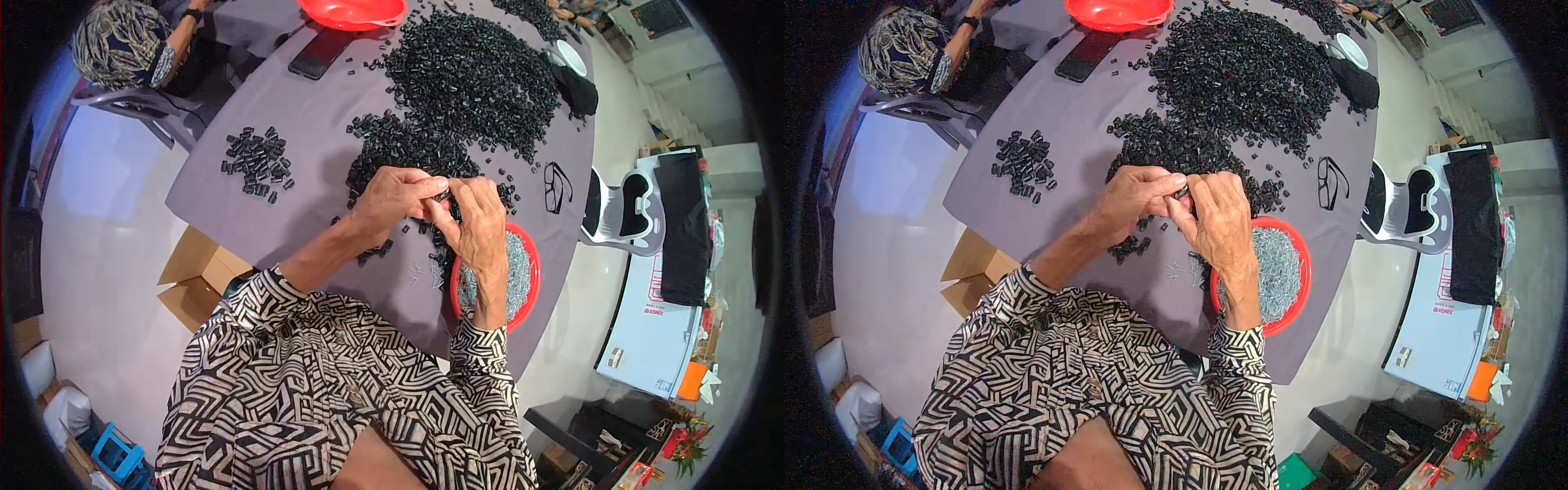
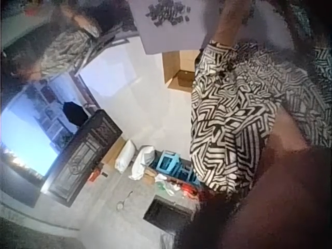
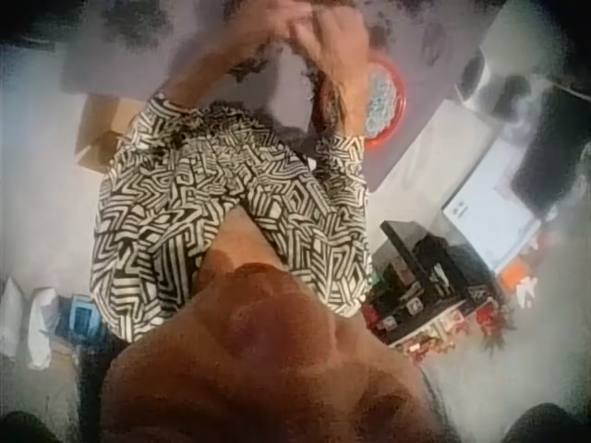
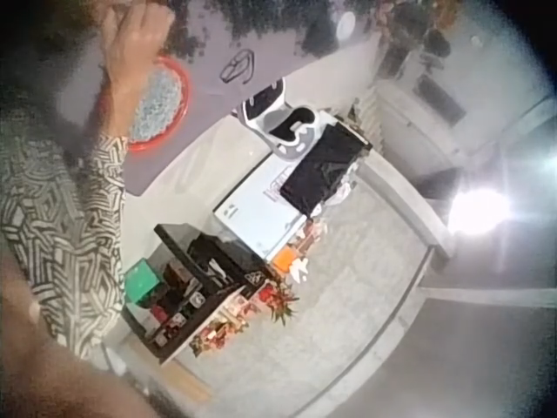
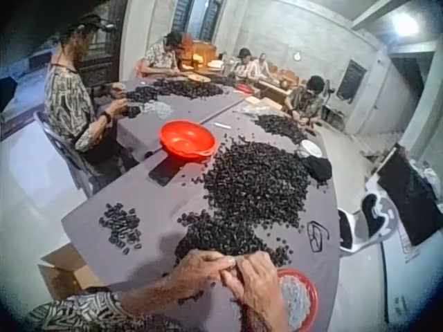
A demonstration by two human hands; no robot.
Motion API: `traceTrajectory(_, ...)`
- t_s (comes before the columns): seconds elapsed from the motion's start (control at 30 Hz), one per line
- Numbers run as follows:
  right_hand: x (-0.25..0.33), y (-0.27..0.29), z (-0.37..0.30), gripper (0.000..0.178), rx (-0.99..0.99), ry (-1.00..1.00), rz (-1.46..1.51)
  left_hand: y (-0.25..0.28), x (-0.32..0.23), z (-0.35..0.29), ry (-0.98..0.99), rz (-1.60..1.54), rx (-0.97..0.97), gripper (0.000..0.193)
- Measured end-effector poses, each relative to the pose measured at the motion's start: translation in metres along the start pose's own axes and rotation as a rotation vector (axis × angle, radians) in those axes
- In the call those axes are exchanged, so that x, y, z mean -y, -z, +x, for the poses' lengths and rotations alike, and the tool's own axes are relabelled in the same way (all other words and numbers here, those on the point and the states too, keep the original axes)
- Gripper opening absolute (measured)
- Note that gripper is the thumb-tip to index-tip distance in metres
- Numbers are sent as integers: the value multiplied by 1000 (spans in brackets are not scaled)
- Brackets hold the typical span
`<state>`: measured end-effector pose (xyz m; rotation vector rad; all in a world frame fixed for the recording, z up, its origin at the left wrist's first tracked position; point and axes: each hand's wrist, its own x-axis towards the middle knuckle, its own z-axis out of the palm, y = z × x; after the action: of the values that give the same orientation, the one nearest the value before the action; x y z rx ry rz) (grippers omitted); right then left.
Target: The person assembles small components by picking up plastic pieces from the table and screws from a plate, then inserting the screws into the plastic pieces by hand.
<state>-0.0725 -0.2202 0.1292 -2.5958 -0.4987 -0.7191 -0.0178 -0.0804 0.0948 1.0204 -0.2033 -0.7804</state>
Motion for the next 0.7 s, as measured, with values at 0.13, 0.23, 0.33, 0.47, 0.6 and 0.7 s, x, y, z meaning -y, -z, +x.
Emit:
traceTrajectory(0.13,-1,-1,0,24,10,18,12,2,-1,-1,1,29,16,19)
traceTrajectory(0.23,-2,-10,0,22,19,40,71,5,-1,-5,-3,79,6,19)
traceTrajectory(0.33,5,-6,-7,17,5,-29,84,1,4,-9,24,88,14,21)
traceTrajectory(0.47,5,-16,-17,18,45,-16,138,10,21,-15,58,13,15,23)
traceTrajectory(0.6,9,-23,-23,16,101,-25,130,15,30,-24,84,-108,14,21)
traceTrajectory(0.7,11,-30,-26,20,130,-41,165,21,36,-29,42,-156,-56,21)
